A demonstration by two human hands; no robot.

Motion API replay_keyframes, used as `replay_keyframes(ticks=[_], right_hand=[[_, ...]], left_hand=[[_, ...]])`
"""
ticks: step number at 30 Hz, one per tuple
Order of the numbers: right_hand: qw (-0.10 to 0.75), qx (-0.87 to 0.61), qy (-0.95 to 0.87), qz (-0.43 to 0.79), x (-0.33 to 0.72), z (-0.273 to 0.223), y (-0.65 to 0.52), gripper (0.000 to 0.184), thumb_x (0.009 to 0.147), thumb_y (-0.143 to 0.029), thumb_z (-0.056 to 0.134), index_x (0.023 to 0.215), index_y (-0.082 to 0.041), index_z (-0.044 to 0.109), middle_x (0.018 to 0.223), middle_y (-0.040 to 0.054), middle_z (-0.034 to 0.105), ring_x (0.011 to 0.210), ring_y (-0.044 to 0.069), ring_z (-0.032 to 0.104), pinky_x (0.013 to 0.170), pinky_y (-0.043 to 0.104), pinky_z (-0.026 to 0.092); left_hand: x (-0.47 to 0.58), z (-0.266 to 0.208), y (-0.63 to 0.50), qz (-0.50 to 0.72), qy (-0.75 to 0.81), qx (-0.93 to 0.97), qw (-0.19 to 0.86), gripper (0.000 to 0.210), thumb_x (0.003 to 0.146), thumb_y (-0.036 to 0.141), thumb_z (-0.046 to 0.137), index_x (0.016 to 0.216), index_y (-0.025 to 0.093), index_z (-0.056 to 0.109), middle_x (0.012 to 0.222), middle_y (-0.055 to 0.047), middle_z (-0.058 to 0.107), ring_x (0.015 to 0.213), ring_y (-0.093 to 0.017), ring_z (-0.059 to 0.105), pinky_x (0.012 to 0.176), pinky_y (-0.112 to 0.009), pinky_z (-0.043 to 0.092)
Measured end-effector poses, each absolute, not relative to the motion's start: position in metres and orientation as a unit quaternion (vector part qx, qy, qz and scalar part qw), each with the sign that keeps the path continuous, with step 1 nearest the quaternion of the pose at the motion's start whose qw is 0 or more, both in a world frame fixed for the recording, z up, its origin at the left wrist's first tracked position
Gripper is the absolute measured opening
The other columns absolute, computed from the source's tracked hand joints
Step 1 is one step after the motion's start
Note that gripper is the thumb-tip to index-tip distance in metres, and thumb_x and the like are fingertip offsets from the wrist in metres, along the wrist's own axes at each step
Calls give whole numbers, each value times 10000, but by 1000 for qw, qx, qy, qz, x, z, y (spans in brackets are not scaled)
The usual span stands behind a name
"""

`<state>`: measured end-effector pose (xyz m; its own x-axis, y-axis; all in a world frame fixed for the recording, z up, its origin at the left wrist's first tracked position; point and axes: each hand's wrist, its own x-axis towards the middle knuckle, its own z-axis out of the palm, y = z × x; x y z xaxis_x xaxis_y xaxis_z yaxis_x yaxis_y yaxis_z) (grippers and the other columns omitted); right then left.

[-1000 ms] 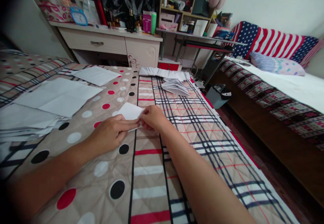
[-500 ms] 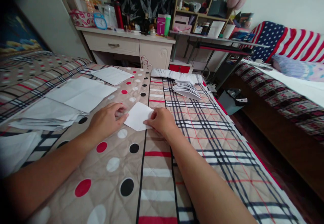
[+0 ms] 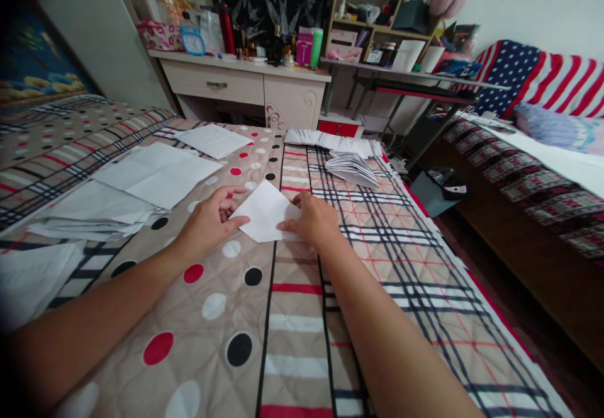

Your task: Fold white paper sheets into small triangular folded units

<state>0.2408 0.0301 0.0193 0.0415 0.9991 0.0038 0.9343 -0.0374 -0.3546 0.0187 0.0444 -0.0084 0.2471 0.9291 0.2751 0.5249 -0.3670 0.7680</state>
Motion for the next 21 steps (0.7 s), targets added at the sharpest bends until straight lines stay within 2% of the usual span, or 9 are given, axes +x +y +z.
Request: replay_keyframes(ticks=[3, 5, 9, 13, 16, 18, 21], right_hand=[[106, -715, -673, 160, 245, 24, 34, 420, 619, -432, 803, 956, -207, 694, 900, 46, 711, 763, 194, 624, 608, 273, 385], [103, -706, -675, 190, 247, 27, 35, 276, 621, -381, 796, 779, -178, 697, 741, 25, 679, 644, 154, 580, 547, 259, 348], [153, -705, -640, 265, 247, 26, 34, 202, 610, -296, 776, 605, -153, 634, 554, -21, 564, 518, 106, 494, 474, 238, 296], [261, -708, -572, 322, 232, 14, 32, 171, 616, -277, 746, 618, -150, 631, 538, -24, 558, 494, 105, 488, 451, 227, 315], [344, -691, -550, 319, 213, 4, 26, 172, 644, -292, 724, 643, -153, 624, 576, -10, 588, 501, 105, 496, 448, 221, 328], [357, -666, -558, 343, 204, 3, 22, 177, 652, -301, 722, 664, -156, 622, 613, 8, 620, 511, 114, 520, 447, 221, 344], [344, -610, -566, 435, 203, 10, 20, 263, 695, -398, 713, 794, -163, 649, 684, 33, 663, 517, 129, 551, 436, 227, 374]], left_hand=[[20, -11, 50, 440, 481, 670, 354, 564, 746, 216, 690, 1261, 170, 462, 782, 18, 619, 655, -122, 614, 648, -259, 498], [20, -12, 53, 474, 474, 612, 419, 625, 731, 249, 711, 1282, 165, 426, 818, 5, 616, 697, -140, 652, 672, -284, 539], [18, -12, 54, 477, 465, 577, 473, 697, 691, 276, 754, 1287, 172, 408, 845, -3, 624, 744, -160, 680, 710, -319, 570], [20, -12, 51, 464, 445, 590, 488, 700, 680, 251, 760, 1279, 162, 410, 807, 6, 632, 699, -149, 672, 678, -294, 560], [23, -15, 50, 481, 419, 590, 495, 612, 709, 205, 717, 1248, 167, 431, 865, -24, 662, 744, -156, 685, 692, -286, 554], [23, -16, 52, 496, 418, 587, 484, 551, 723, 176, 685, 1217, 175, 442, 924, -52, 681, 804, -173, 695, 701, -287, 553], [18, -11, 57, 489, 419, 586, 492, 566, 714, 154, 678, 1219, 187, 426, 913, -56, 700, 794, -191, 702, 656, -280, 549]])
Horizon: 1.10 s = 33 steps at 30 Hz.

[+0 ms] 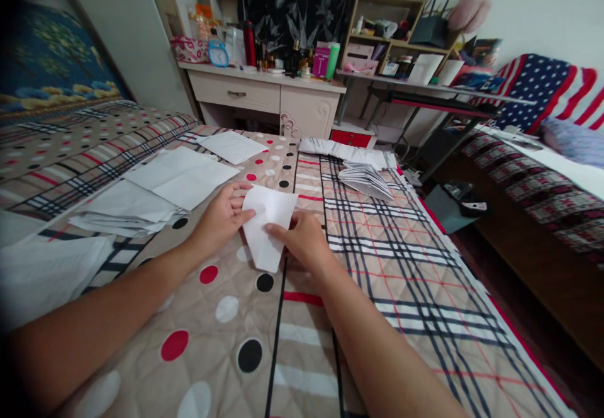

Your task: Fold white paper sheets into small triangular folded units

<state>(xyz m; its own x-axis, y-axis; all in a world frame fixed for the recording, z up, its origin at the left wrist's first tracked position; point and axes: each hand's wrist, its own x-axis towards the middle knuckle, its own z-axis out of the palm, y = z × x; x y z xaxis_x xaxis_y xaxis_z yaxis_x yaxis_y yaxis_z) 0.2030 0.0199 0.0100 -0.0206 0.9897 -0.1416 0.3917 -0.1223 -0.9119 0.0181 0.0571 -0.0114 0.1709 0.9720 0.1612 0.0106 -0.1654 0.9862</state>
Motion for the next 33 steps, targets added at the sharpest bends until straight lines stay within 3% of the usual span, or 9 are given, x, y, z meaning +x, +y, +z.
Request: replay_keyframes(ticks=[3, 7, 13, 19, 24, 27, 30, 33], right_hand=[[369, -626, -547, 415, 214, 18, 26, 381, 692, -499, 715, 845, -159, 637, 677, 30, 639, 520, 117, 528, 433, 219, 369], [392, -568, -585, 425, 223, 10, 34, 400, 590, -377, 790, 895, -164, 642, 753, 23, 663, 617, 129, 579, 536, 236, 439], [390, -549, -606, 424, 224, -6, 34, 234, 587, -253, 758, 737, -177, 595, 677, -9, 630, 567, 125, 554, 510, 237, 399], [433, -527, -627, 377, 222, -1, 31, 173, 699, -327, 682, 711, -167, 619, 654, -14, 596, 565, 112, 502, 524, 237, 359], [396, -564, -686, 232, 225, -8, 33, 126, 710, -273, 691, 647, -173, 648, 685, 14, 628, 645, 139, 540, 604, 262, 388], [338, -591, -710, 180, 227, -12, 35, 106, 719, -258, 706, 654, -182, 670, 700, 8, 638, 630, 131, 532, 600, 263, 380], [324, -606, -711, 149, 226, -12, 35, 122, 715, -248, 722, 829, -204, 728, 733, -1, 656, 636, 136, 546, 592, 263, 380], [353, -568, -731, 135, 223, -9, 33, 252, 752, -202, 696, 998, -231, 741, 812, 10, 673, 697, 145, 583, 624, 267, 407]], left_hand=[[14, -4, 58, 383, 378, 613, 579, 649, 701, 142, 687, 1284, 194, 408, 857, -41, 709, 745, -198, 706, 606, -266, 538], [18, -1, 54, 279, 329, 659, 617, 736, 714, 115, 670, 1380, 236, 381, 895, -47, 705, 748, -181, 698, 568, -226, 506], [21, -9, 56, 353, 377, 711, 478, 768, 593, 83, 781, 1299, 211, 507, 872, 5, 616, 672, -94, 580, 593, -212, 492], [21, -10, 67, 422, 387, 676, 465, 564, 649, 92, 744, 1187, 141, 581, 870, -18, 625, 742, -107, 607, 710, -253, 534], [18, -18, 70, 410, 401, 757, 313, 323, 702, 63, 701, 1009, 160, 677, 986, -53, 644, 846, -145, 622, 757, -296, 546], [12, -16, 64, 365, 403, 820, 179, 147, 729, 79, 716, 850, 161, 699, 904, -40, 658, 826, -158, 623, 756, -302, 529], [7, -10, 54, 313, 403, 853, 112, 31, 786, 119, 698, 778, 148, 700, 839, -45, 683, 780, -166, 636, 755, -315, 533], [3, -7, 41, 250, 364, 896, 51, 118, 852, 113, 617, 812, 143, 724, 942, -78, 721, 885, -198, 654, 829, -352, 550]])
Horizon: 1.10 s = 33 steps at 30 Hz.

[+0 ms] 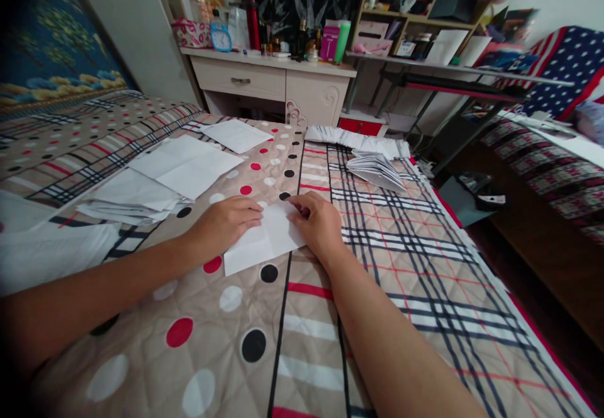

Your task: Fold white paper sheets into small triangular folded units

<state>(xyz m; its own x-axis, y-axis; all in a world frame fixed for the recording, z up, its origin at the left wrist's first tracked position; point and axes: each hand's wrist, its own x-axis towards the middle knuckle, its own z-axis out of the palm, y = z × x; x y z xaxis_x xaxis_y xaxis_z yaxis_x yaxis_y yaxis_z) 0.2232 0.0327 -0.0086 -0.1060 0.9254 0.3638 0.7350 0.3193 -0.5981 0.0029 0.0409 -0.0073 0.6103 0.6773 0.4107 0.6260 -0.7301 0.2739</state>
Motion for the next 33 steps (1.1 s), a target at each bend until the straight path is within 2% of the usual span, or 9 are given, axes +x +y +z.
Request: replay_keyframes(ticks=[5, 9, 11, 16, 22, 25, 30, 33], right_hand=[[390, -506, -759, 129, 218, -3, 27, 151, 830, -197, 650, 914, -232, 770, 858, 30, 675, 779, 150, 614, 642, 257, 426], [365, -479, -791, 104, 215, -3, 21, 102, 797, -176, 697, 848, -223, 771, 825, 29, 664, 790, 160, 609, 656, 261, 430], [346, -460, -811, 101, 215, -5, 19, 93, 801, -171, 695, 830, -216, 772, 804, 29, 656, 780, 158, 603, 660, 262, 430], [298, -411, -852, 131, 217, -6, 15, 154, 839, -156, 643, 880, -231, 772, 842, 27, 658, 768, 143, 606, 667, 256, 433], [297, -426, -843, 141, 215, 3, 12, 109, 802, -130, 658, 772, -201, 735, 796, 27, 658, 720, 146, 606, 645, 256, 439], [285, -428, -850, 115, 214, 5, 12, 99, 787, -116, 662, 758, -193, 717, 798, 32, 655, 739, 159, 608, 688, 276, 459], [342, -418, -828, 151, 219, 0, 17, 171, 800, -88, 618, 853, -209, 727, 934, 53, 668, 896, 187, 627, 799, 304, 492], [377, -432, -798, 184, 220, -1, 18, 237, 835, -76, 569, 932, -213, 737, 930, 47, 692, 891, 175, 647, 806, 294, 501]], left_hand=[[-6, -10, 22, 205, 293, 934, -7, 225, 899, 90, 525, 1016, 134, 712, 1125, -105, 709, 1026, -214, 636, 893, -387, 561], [-8, -12, 13, 229, 280, 930, -56, 230, 911, 110, 523, 1055, 129, 700, 1114, -110, 717, 1095, -258, 621, 931, -471, 540], [-9, -12, 10, 243, 263, 931, -71, 246, 922, 105, 495, 1054, 117, 701, 1097, -115, 723, 1077, -254, 635, 909, -447, 557], [-12, -9, 2, 235, 228, 943, -59, 285, 945, 116, 453, 1096, 135, 694, 1108, -112, 719, 1015, -209, 670, 841, -345, 591], [-14, -7, -1, 216, 244, 944, -42, 299, 939, 111, 459, 1130, 156, 683, 1130, -113, 711, 1024, -213, 669, 813, -346, 600], [-13, -8, -1, 220, 248, 943, -27, 294, 928, 117, 477, 1133, 158, 685, 1122, -115, 712, 1021, -218, 667, 810, -351, 602], [-14, -14, 3, 243, 269, 932, 9, 374, 871, 31, 455, 1091, 198, 707, 1219, -90, 675, 1145, -222, 622, 936, -399, 561], [-14, -17, 7, 241, 284, 928, 31, 447, 839, -2, 431, 1152, 198, 679, 1326, -107, 612, 1237, -229, 572, 996, -419, 527]])
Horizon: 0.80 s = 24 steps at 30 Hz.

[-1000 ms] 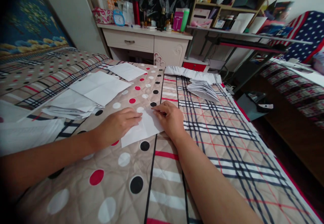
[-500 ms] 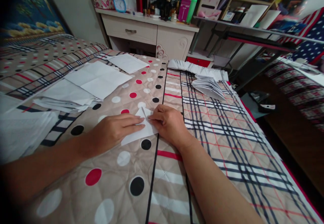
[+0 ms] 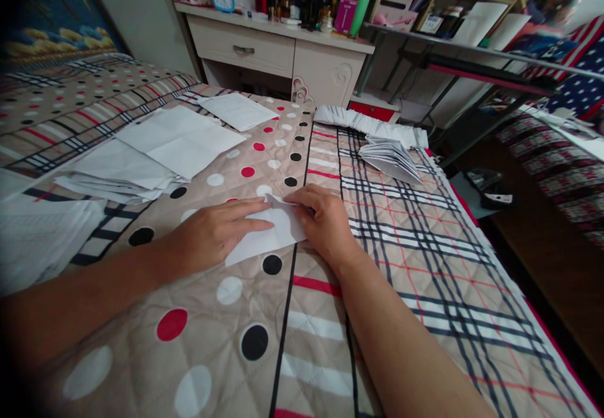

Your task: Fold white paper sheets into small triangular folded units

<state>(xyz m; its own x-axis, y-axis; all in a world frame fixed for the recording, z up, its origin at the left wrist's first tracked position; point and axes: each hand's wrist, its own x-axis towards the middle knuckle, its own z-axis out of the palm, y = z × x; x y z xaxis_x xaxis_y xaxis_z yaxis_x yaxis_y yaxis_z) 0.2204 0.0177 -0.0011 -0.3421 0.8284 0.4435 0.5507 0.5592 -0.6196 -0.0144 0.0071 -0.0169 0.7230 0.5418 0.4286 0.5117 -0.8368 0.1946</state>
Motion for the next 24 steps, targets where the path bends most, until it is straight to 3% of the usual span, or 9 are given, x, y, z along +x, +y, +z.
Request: replay_keyframes(ticks=[9, 24], right_hand=[[344, -399, -844, 106, 222, -2, 16, 148, 842, -178, 638, 833, -247, 768, 861, 46, 644, 837, 184, 604, 740, 313, 476], [254, -357, -895, 87, 224, 2, 13, 243, 846, -80, 548, 842, -226, 744, 874, 41, 654, 826, 164, 602, 705, 269, 445]], left_hand=[[-11, -18, 12, 261, 306, 913, 70, 362, 897, 103, 464, 1209, 168, 636, 1263, -104, 654, 1209, -204, 595, 1039, -388, 503], [-12, -13, 13, 240, 300, 922, 50, 343, 878, 81, 435, 1136, 155, 648, 1212, -106, 618, 1067, -198, 635, 894, -318, 562]])
